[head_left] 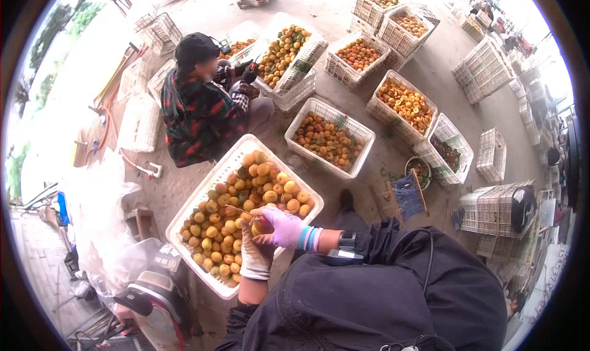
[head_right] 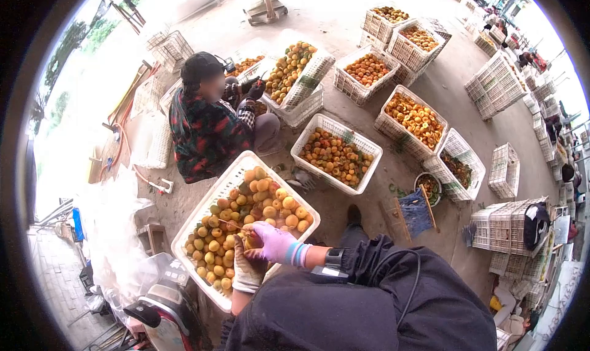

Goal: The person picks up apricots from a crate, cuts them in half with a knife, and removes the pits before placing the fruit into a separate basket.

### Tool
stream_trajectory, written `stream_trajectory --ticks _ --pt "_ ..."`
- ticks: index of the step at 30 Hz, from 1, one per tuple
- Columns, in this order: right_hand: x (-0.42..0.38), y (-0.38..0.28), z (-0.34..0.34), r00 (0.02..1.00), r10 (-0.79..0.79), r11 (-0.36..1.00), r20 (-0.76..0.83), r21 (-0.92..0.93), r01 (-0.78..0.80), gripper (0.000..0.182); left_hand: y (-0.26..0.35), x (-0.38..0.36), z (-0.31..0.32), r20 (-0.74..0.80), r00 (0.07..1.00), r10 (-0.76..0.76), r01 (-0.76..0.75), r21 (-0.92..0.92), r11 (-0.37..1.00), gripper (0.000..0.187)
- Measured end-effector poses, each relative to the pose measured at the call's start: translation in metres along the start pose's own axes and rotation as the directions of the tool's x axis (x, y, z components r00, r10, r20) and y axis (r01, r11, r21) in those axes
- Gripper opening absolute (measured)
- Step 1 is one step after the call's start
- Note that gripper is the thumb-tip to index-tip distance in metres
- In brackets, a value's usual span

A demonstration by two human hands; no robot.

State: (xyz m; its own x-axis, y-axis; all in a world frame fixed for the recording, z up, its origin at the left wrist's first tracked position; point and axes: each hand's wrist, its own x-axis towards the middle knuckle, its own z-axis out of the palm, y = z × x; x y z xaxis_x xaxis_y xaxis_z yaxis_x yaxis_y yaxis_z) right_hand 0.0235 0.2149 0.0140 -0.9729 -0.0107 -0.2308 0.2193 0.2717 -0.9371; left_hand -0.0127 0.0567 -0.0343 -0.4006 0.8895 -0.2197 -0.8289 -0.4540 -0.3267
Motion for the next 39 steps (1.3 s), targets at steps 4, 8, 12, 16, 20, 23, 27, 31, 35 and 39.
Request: stream_trajectory --ticks 4,8,12,16,20,23,27,31,35,39 --pt "-0.008 0.018 -0.024 0.998 0.024 0.999 -0.058 0.047 -0.021 0.065 -0.035 0.029 0.024 -0.359 0.870 0.338 -0.048 0.620 0.783 0.076" --pt "-0.028 0.030 -0.063 0.978 0.136 0.988 -0.158 0.091 -0.123 0.051 -0.058 0.061 0.028 -0.317 0.937 0.149 0.133 0.716 0.685 0.080" --pt "-0.050 0.080 -0.100 0.922 0.222 0.927 -0.317 0.363 -0.099 0.038 -0.077 0.084 -0.003 -0.456 0.886 0.084 0.271 0.656 0.705 0.084" --pt "-0.084 0.131 -0.161 0.808 0.589 0.375 -0.024 0.894 -0.246 0.029 -0.111 0.123 0.012 -0.518 0.843 0.147 0.391 0.776 0.495 0.071" --pt "-0.118 0.197 -0.246 0.605 0.765 0.388 -0.221 0.908 -0.158 0.032 -0.091 0.127 -0.005 -0.441 0.841 0.313 0.341 0.882 0.326 0.064" --pt "-0.121 0.236 -0.354 0.431 0.824 0.401 -0.367 0.916 0.012 0.032 -0.088 0.131 -0.011 -0.410 0.828 0.384 0.298 0.900 0.317 0.060" --pt "-0.109 0.264 -0.493 0.263 0.819 0.554 -0.511 0.822 -0.128 0.049 -0.104 0.114 0.005 -0.370 0.777 0.509 0.295 0.929 0.225 0.057" --pt "-0.102 0.329 -0.515 0.143 0.805 0.592 -0.576 0.768 -0.243 0.047 -0.094 0.086 -0.004 -0.422 0.740 0.523 0.413 0.900 0.142 0.053" --pt "-0.109 0.316 -0.436 0.472 0.786 0.518 -0.400 0.842 -0.150 0.038 -0.081 0.038 -0.027 -0.315 0.658 0.684 0.502 0.861 -0.087 0.049" --pt "-0.112 0.294 -0.343 0.513 0.800 0.468 -0.312 0.860 -0.206 0.035 -0.043 0.006 -0.018 -0.213 0.562 0.799 0.696 0.644 -0.317 0.044"
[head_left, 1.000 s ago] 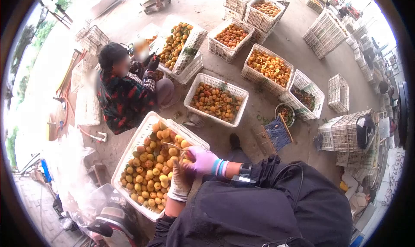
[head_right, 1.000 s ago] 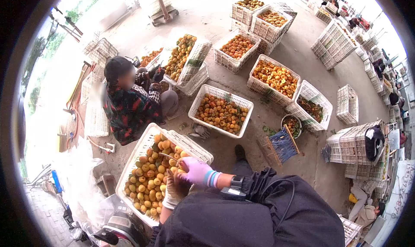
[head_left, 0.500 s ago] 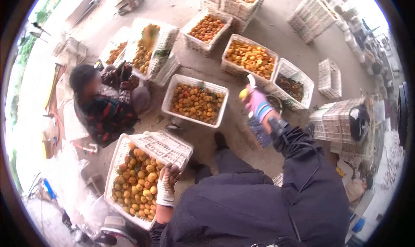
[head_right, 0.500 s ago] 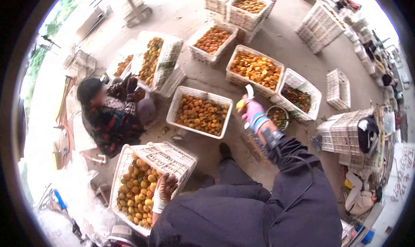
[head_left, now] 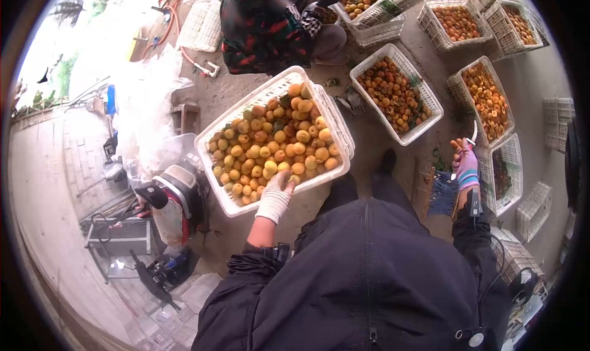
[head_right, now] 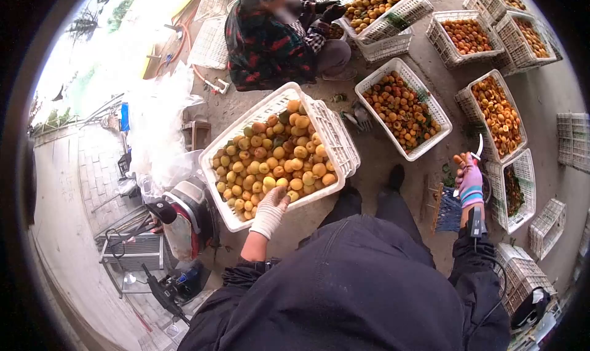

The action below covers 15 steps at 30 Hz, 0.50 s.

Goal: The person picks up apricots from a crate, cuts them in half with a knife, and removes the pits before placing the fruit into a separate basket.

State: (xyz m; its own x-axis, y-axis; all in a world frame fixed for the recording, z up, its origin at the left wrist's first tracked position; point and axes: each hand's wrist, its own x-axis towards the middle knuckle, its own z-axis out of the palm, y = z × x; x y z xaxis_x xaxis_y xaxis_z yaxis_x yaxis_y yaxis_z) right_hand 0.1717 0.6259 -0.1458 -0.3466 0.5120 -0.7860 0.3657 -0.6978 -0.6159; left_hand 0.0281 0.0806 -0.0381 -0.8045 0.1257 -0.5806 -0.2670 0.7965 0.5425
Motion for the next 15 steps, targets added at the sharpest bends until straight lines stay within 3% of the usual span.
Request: stream_trajectory --ticks 3,5,6,8,9,11,15 --pt "-0.027 0.033 0.027 1.000 -0.005 1.000 0.016 0.028 0.004 0.032 -0.024 0.017 -0.034 -0.111 0.994 -0.024 0.048 0.226 0.973 0.039" --pt "-0.065 0.031 0.062 0.998 -0.033 0.999 0.046 -0.040 0.035 0.032 -0.032 0.034 -0.052 -0.212 0.975 0.063 0.026 0.393 0.919 0.040" --pt "-0.086 0.029 0.080 0.992 -0.083 0.992 0.091 -0.082 0.091 0.034 -0.040 0.045 -0.059 -0.206 0.976 0.066 0.019 0.384 0.923 0.040" --pt "-0.116 0.028 0.114 0.984 -0.125 0.977 0.130 -0.157 0.145 0.036 -0.056 0.070 -0.064 -0.231 0.931 0.282 -0.125 0.523 0.843 0.039" --pt "-0.130 0.029 0.128 0.976 -0.148 0.967 0.158 -0.184 0.176 0.037 -0.050 0.078 -0.067 -0.225 0.930 0.290 -0.140 0.512 0.848 0.039" --pt "-0.155 0.039 0.153 0.950 -0.191 0.945 0.245 -0.216 0.246 0.041 -0.024 0.080 -0.076 -0.112 0.994 0.014 0.037 0.439 0.898 0.039" --pt "-0.191 0.063 0.195 0.908 -0.190 0.936 0.373 -0.212 0.282 0.045 -0.016 0.071 -0.072 -0.010 0.992 -0.127 0.111 0.556 0.824 0.058"
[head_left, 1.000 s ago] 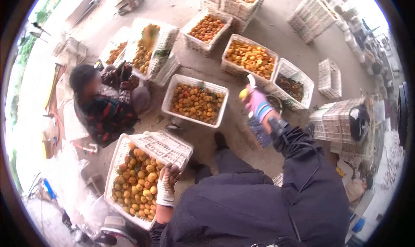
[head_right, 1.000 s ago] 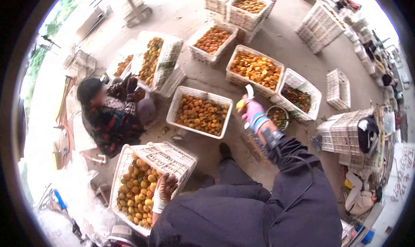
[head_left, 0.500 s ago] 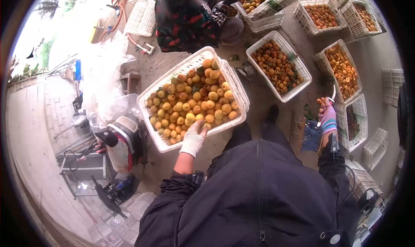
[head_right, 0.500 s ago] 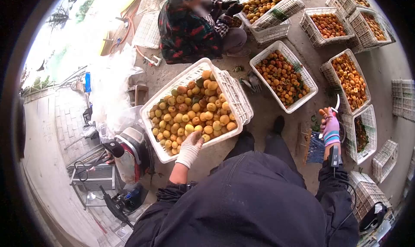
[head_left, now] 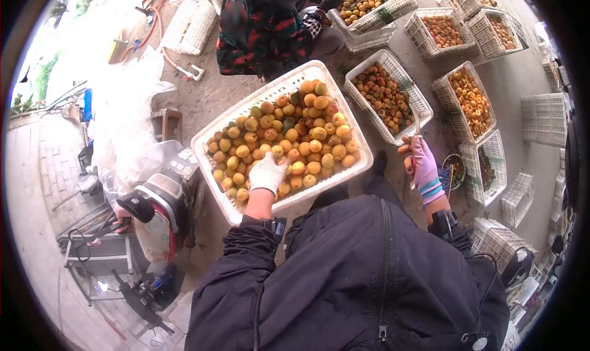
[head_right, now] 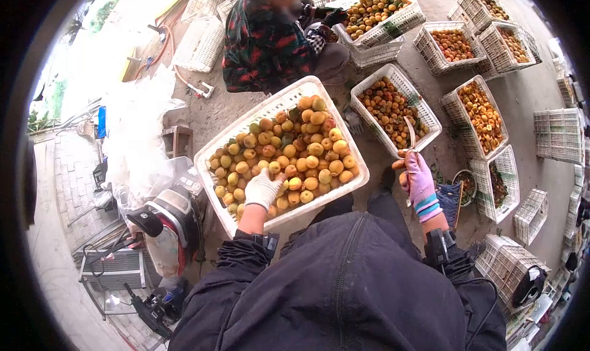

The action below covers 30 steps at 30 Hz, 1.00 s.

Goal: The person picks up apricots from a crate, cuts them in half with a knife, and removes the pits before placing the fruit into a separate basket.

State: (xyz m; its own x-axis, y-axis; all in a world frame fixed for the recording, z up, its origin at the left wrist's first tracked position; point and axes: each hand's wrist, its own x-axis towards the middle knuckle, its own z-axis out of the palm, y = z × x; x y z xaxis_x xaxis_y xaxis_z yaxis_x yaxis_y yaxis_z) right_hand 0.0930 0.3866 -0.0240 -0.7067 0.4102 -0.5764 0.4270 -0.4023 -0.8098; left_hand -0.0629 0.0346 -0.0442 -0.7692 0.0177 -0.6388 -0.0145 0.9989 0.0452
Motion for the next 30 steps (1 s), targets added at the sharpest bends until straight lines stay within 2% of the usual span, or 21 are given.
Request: stream_trajectory --ticks 1,4,5,7,8,9,10,11,13,14,15,19,20,21,23,25,26,27,28,29,30 --pt "-0.005 0.003 0.014 1.000 -0.001 1.000 0.019 0.013 0.001 0.046 0.001 -0.005 0.004 0.050 0.998 0.049 -0.047 -0.038 0.998 0.066" --pt "-0.017 0.008 0.053 0.987 0.011 1.000 0.162 -0.030 -0.006 0.046 -0.014 0.002 0.043 -0.138 0.967 0.214 -0.230 -0.117 0.966 0.064" --pt "-0.021 0.006 0.065 0.979 0.005 0.994 0.204 -0.108 0.017 0.044 -0.020 0.006 0.050 -0.140 0.965 0.222 -0.239 -0.119 0.964 0.064" --pt "-0.023 0.010 0.090 0.959 0.008 0.987 0.282 -0.158 0.039 0.037 -0.034 0.021 0.065 -0.177 0.951 0.253 -0.308 -0.510 0.803 0.057" --pt "-0.027 0.006 0.104 0.947 0.030 0.977 0.319 -0.208 0.039 0.035 -0.034 0.027 0.070 -0.123 0.962 0.244 -0.230 -0.846 0.480 0.053" --pt "-0.027 0.009 0.117 0.932 0.024 0.977 0.361 -0.207 0.055 0.034 -0.037 0.027 0.075 -0.051 0.958 0.283 -0.110 -0.975 0.196 0.051" --pt "-0.026 0.014 0.128 0.914 0.017 0.976 0.405 -0.206 0.073 0.034 -0.024 0.002 0.041 0.005 0.940 0.340 0.043 -0.994 -0.102 0.049" --pt "-0.026 0.015 0.140 0.898 0.064 0.984 0.436 -0.178 0.016 0.033 -0.016 -0.014 0.025 -0.051 0.921 0.387 0.034 -0.977 -0.209 0.048" --pt "-0.031 0.013 0.165 0.862 0.116 0.991 0.494 -0.119 -0.066 0.037 0.003 -0.033 0.012 -0.108 0.908 0.405 0.009 -0.961 -0.278 0.048" --pt "-0.035 0.009 0.175 0.867 0.142 0.984 0.478 -0.167 -0.069 0.036 0.011 -0.040 0.011 -0.157 0.896 0.415 -0.010 -0.942 -0.336 0.048" --pt "-0.039 0.004 0.187 0.883 0.121 0.990 0.454 -0.124 -0.072 0.034 0.018 -0.047 0.013 -0.208 0.870 0.446 -0.089 -0.958 -0.272 0.052" --pt "-0.025 -0.011 0.201 0.882 0.035 0.990 0.469 0.103 -0.095 0.032 0.016 -0.051 0.014 -0.229 0.905 0.360 -0.131 -0.952 -0.276 0.046" --pt "-0.025 -0.022 0.204 0.872 -0.007 0.995 0.489 0.093 -0.044 0.033 0.010 -0.047 0.019 -0.242 0.897 0.368 -0.157 -0.956 -0.247 0.044" --pt "-0.026 -0.030 0.208 0.860 -0.011 0.990 0.510 0.125 -0.062 0.033 0.007 -0.043 0.024 -0.258 0.889 0.378 -0.185 -0.958 -0.219 0.043" --pt "-0.026 -0.040 0.211 0.846 -0.018 0.985 0.533 0.154 -0.076 0.033 0.013 -0.051 0.014 -0.277 0.897 0.343 -0.194 -0.947 -0.258 0.042" --pt "-0.029 -0.042 0.204 0.854 -0.072 0.995 0.515 -0.027 0.100 0.036 0.018 -0.059 0.003 -0.351 0.882 0.315 -0.229 -0.903 -0.363 0.039" --pt "-0.032 -0.041 0.201 0.855 -0.068 0.995 0.515 -0.031 0.099 0.036 0.018 -0.060 -0.002 -0.349 0.883 0.313 -0.226 -0.902 -0.366 0.039" --pt "-0.039 -0.038 0.198 0.844 -0.206 0.922 0.496 -0.189 0.336 0.038 0.016 -0.060 -0.005 -0.344 0.884 0.315 -0.209 -0.896 -0.392 0.040" --pt "-0.045 -0.036 0.193 0.797 -0.337 0.771 0.502 -0.339 0.539 0.039 0.013 -0.060 -0.008 -0.340 0.886 0.315 -0.193 -0.888 -0.417 0.042" --pt "-0.049 -0.037 0.188 0.814 -0.262 0.689 0.518 -0.490 0.534 0.037 0.011 -0.060 -0.010 -0.331 0.889 0.316 -0.198 -0.901 -0.387 0.046" --pt "-0.053 -0.036 0.184 0.814 -0.259 0.689 0.520 -0.491 0.533 0.037 0.010 -0.061 -0.009 -0.329 0.891 0.312 -0.197 -0.901 -0.387 0.046"
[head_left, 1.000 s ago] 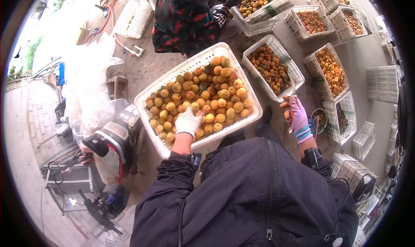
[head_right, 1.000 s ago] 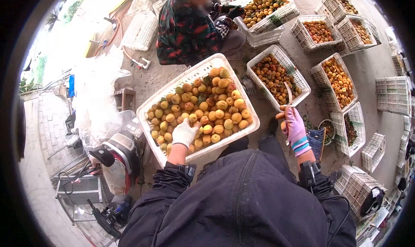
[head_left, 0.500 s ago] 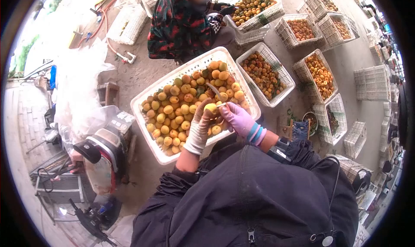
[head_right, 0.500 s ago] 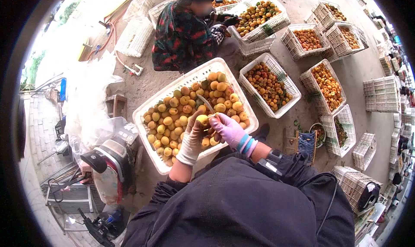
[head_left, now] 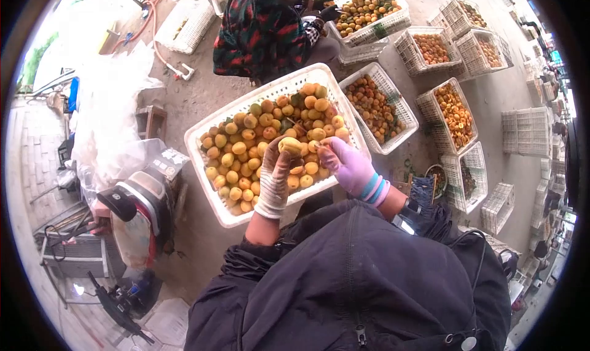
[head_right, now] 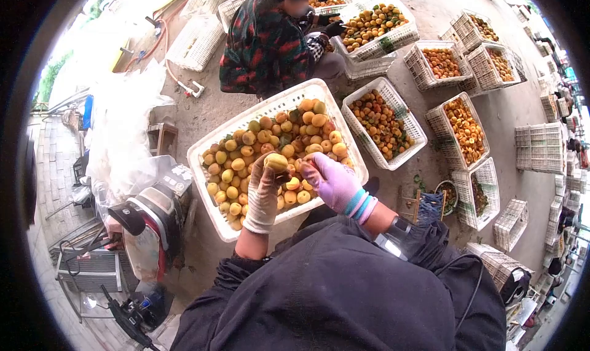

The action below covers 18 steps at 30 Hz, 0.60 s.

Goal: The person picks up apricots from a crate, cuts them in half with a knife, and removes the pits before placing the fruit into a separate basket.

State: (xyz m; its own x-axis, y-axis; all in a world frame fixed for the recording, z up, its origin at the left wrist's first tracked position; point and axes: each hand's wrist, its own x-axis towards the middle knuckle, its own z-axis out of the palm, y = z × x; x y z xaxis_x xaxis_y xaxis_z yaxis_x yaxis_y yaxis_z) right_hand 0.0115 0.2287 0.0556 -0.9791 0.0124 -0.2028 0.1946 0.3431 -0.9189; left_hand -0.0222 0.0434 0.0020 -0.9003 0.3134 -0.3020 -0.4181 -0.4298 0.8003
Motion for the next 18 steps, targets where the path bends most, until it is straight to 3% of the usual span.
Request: stream_trajectory --ticks 3,4,6,18 --pt "-0.011 -0.004 0.000 0.997 0.036 0.962 0.074 -0.274 -0.014 0.033 0.003 -0.002 0.003 0.012 1.000 0.029 -0.030 0.092 0.995 0.042" --pt "-0.013 -0.002 0.001 0.997 0.038 0.962 0.071 -0.273 -0.018 0.033 0.005 -0.004 0.003 0.015 1.000 0.026 -0.027 0.092 0.995 0.042" --pt "-0.014 0.007 0.006 0.992 -0.118 0.950 0.049 -0.287 0.127 0.031 0.006 -0.005 0.004 0.023 1.000 -0.007 0.004 0.152 0.988 0.043" --pt "-0.018 0.009 0.013 0.984 -0.145 0.951 0.105 -0.259 0.168 0.030 0.017 -0.013 0.009 -0.016 1.000 0.010 -0.009 0.060 0.998 0.047"
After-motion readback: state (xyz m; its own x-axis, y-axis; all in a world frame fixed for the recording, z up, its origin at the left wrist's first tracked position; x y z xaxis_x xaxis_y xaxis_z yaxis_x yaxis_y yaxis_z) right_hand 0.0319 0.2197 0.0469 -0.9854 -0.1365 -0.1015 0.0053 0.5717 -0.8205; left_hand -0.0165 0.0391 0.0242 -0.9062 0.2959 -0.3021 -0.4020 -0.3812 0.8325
